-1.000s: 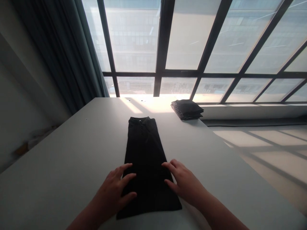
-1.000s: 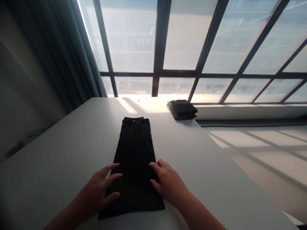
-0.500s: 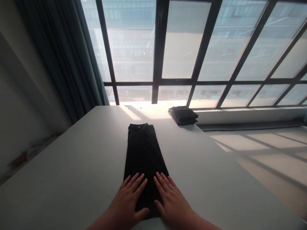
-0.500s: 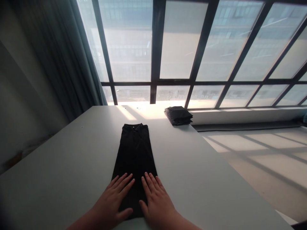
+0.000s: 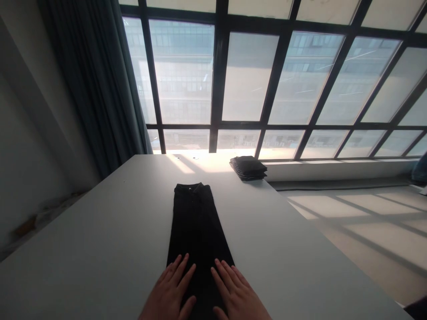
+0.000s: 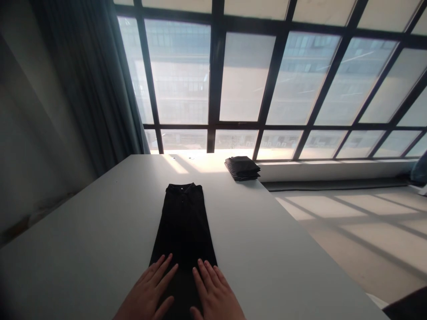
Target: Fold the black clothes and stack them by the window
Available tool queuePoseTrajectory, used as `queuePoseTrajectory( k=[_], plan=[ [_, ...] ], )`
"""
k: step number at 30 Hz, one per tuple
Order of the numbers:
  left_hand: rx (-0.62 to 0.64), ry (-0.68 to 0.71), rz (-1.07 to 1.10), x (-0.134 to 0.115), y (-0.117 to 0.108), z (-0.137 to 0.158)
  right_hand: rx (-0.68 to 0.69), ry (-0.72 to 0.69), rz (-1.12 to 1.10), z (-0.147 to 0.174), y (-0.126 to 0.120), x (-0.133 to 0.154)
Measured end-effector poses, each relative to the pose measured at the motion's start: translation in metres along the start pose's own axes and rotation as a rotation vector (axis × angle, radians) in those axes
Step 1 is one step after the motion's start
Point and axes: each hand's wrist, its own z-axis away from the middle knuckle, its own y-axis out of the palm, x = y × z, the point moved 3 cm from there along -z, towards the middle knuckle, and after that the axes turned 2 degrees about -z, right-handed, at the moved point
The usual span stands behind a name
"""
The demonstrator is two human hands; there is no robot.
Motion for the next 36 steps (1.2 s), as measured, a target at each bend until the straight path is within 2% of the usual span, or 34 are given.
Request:
queuePoseTrajectory(
  k=[2,4,6,8,10,12,15,18,23,29,36],
  plan=[
    [-0.001,0.044,-0.005,-0.007,-0.005,0.015,-0.036,-0.06,0.021,0.014,0.012,-0.003],
    [0.016,0.059,0.01,-0.007,-0.007,0.025,-0.046,-0.08,0.018,0.021,0.012,-0.005],
    [0.027,0.0,0.034,0.003,-0.005,0.025,-0.07,-0.052,-0.011,0.019,-0.003,-0.008],
    [0.012,-0.155,0.05,0.026,-0.001,0.013,-0.121,0.016,-0.052,0.004,-0.026,-0.014],
    [-0.011,-0.339,0.07,0.056,0.004,-0.012,-0.135,0.115,-0.087,-0.024,-0.048,-0.027],
    [0.006,-0.437,0.119,0.088,0.007,-0.048,-0.084,0.215,-0.103,-0.064,-0.062,-0.043],
    [0.057,-0.507,0.212,0.134,0.009,-0.111,-0.112,0.244,-0.101,-0.133,-0.077,-0.071],
    [0.052,-0.552,0.236,0.173,0.016,-0.167,-0.194,0.277,-0.149,-0.196,-0.088,-0.1],
    [-0.009,-0.588,0.301,0.219,0.037,-0.221,-0.276,0.307,-0.253,-0.266,-0.102,-0.141],
    [-0.143,-0.525,0.578,0.244,0.042,-0.244,-0.387,0.248,-0.538,-0.302,-0.108,-0.17],
    [-0.356,-0.509,1.035,0.237,0.037,-0.25,-0.551,0.198,-1.008,-0.303,-0.114,-0.171]
  ],
)
